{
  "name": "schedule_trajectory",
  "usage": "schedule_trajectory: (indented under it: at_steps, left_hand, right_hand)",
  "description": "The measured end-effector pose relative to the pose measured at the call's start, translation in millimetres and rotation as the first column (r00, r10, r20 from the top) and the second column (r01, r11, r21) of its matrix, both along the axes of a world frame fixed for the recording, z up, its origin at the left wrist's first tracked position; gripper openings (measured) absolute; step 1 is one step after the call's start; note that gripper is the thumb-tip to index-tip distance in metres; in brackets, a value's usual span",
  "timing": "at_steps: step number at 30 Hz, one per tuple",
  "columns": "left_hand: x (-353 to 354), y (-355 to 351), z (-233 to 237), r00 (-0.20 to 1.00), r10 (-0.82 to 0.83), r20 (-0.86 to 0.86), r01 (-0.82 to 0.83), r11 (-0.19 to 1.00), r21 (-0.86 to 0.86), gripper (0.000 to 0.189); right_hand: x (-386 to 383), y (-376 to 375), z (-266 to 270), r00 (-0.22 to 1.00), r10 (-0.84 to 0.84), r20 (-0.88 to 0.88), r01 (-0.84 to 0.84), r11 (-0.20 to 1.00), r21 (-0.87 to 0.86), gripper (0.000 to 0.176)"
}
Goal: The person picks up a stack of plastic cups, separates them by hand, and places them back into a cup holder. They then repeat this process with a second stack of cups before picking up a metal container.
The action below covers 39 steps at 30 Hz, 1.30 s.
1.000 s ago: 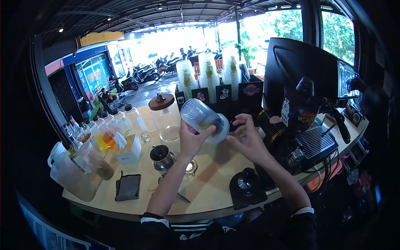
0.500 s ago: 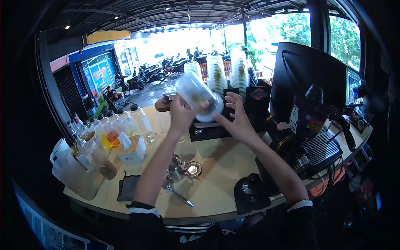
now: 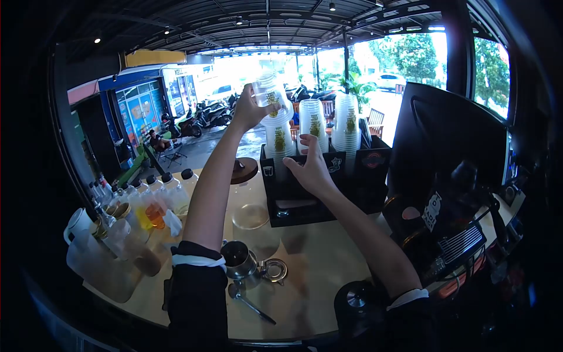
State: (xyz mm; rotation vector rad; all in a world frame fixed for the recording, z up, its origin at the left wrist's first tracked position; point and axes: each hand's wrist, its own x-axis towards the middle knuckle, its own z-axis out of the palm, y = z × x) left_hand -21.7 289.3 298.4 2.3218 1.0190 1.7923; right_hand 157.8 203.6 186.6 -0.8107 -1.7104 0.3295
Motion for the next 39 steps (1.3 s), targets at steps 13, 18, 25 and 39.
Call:
schedule_trajectory:
  at_steps: [13, 18, 25, 39]
  left_hand:
    - [-16.6, 65.2, -25.5, 0.981, -0.066, -0.181, -0.004, 0.933, -0.361, 0.09]
    - [-16.1, 60.1, -45.9, 0.981, -0.063, -0.185, -0.021, 0.908, -0.418, 0.09]
    - [-18.2, 62.8, -70.5, 0.994, -0.024, -0.107, -0.016, 0.934, -0.356, 0.091]
    - [6.0, 29.4, -71.9, 0.966, 0.226, -0.123, -0.231, 0.973, -0.027, 0.093]
  right_hand:
    - [1.1, 64.7, 4.8, 0.974, -0.146, -0.173, 0.171, 0.975, 0.141, 0.056]
    - [11.3, 102.4, 14.8, 0.931, -0.307, -0.195, 0.333, 0.936, 0.113, 0.079]
    - [23.5, 130.7, 4.8, 0.954, -0.277, -0.114, 0.282, 0.959, 0.021, 0.093]
    - [29.7, 127.3, 3.2, 0.946, -0.324, 0.013, 0.324, 0.945, -0.04, 0.08]
